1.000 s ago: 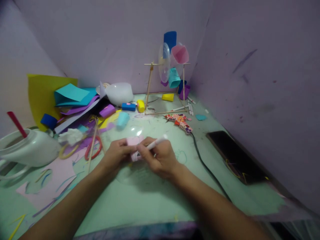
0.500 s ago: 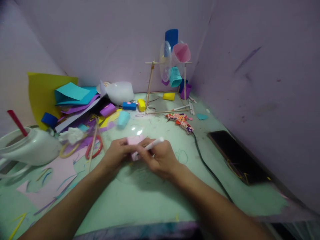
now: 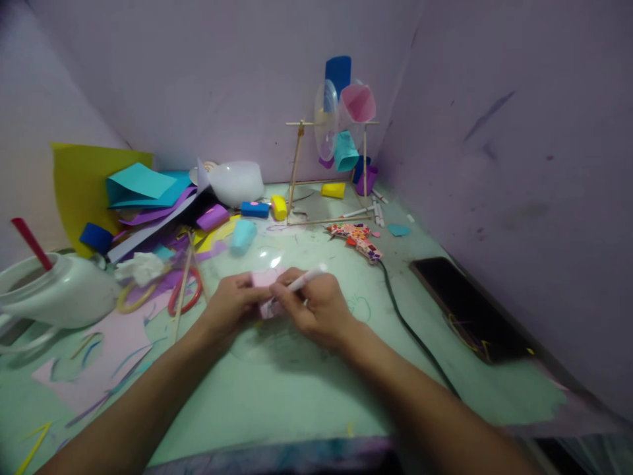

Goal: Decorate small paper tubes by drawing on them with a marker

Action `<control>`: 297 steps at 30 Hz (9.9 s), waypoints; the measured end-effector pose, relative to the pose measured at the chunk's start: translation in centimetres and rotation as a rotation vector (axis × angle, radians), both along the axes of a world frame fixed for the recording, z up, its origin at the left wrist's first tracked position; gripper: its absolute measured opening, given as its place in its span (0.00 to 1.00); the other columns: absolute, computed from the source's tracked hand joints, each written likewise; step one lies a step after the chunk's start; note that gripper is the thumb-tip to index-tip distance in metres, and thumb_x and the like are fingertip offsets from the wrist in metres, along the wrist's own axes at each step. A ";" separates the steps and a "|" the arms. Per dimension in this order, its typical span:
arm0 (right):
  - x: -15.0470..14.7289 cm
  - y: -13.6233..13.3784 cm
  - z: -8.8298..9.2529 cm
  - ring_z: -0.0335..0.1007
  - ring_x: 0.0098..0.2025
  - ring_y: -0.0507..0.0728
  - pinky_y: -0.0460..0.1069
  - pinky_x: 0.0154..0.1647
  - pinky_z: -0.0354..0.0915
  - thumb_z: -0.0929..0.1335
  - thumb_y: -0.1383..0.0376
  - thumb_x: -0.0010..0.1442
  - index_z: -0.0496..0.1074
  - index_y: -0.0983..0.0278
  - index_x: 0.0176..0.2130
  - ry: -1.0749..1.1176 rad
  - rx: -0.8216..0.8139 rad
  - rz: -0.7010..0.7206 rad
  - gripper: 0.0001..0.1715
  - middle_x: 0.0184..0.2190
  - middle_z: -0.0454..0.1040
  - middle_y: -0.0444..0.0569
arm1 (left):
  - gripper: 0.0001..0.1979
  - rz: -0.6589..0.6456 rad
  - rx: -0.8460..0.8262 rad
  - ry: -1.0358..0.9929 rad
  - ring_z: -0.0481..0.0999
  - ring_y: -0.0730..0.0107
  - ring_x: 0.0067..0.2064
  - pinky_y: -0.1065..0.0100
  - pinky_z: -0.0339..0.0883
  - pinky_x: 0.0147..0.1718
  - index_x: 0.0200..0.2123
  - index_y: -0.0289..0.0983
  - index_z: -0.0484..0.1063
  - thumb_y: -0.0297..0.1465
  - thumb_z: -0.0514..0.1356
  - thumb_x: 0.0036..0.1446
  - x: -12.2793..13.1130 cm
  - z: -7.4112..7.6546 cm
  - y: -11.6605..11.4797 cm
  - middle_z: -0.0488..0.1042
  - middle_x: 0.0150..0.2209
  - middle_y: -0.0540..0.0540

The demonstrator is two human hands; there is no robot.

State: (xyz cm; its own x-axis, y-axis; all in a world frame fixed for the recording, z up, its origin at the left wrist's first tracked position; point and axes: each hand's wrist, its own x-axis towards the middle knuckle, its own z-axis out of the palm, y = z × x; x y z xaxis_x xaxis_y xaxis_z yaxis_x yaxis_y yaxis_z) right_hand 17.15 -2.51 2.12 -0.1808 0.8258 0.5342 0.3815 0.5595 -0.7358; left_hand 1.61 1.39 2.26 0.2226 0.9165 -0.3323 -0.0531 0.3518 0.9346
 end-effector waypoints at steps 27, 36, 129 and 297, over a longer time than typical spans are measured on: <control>0.2 0.2 0.2 0.63 0.22 0.48 0.44 0.24 0.59 0.63 0.66 0.62 0.69 0.65 0.27 0.056 0.099 -0.063 0.12 0.20 0.68 0.41 | 0.12 0.016 -0.008 -0.021 0.73 0.70 0.22 0.71 0.66 0.23 0.26 0.29 0.76 0.27 0.68 0.33 -0.1 -0.1 0.3 0.77 0.22 0.47; 0.2 0.2 0.2 0.63 0.23 0.48 0.44 0.25 0.59 0.63 0.67 0.62 0.68 0.65 0.27 0.057 0.098 -0.067 0.12 0.21 0.68 0.42 | 0.09 0.020 0.006 -0.017 0.71 0.73 0.20 0.73 0.64 0.20 0.24 0.31 0.75 0.26 0.67 0.32 0.0 0.1 0.2 0.74 0.19 0.50; 0.0 0.1 0.1 0.61 0.21 0.48 0.44 0.23 0.58 0.63 0.66 0.62 0.69 0.65 0.26 0.060 0.049 -0.098 0.13 0.19 0.66 0.41 | 0.10 0.020 0.024 -0.017 0.71 0.71 0.21 0.71 0.65 0.22 0.23 0.31 0.76 0.26 0.68 0.30 0.0 0.2 0.0 0.74 0.19 0.50; 0.0 1.3 0.2 0.74 0.38 0.56 0.55 0.39 0.71 0.71 0.67 0.47 0.58 0.60 0.43 0.460 -0.423 0.013 0.25 0.47 0.71 0.54 | 0.16 -0.148 -0.069 -0.422 0.77 0.64 0.31 0.65 0.73 0.27 0.38 0.31 0.76 0.24 0.67 0.42 -1.3 0.8 0.6 0.79 0.33 0.41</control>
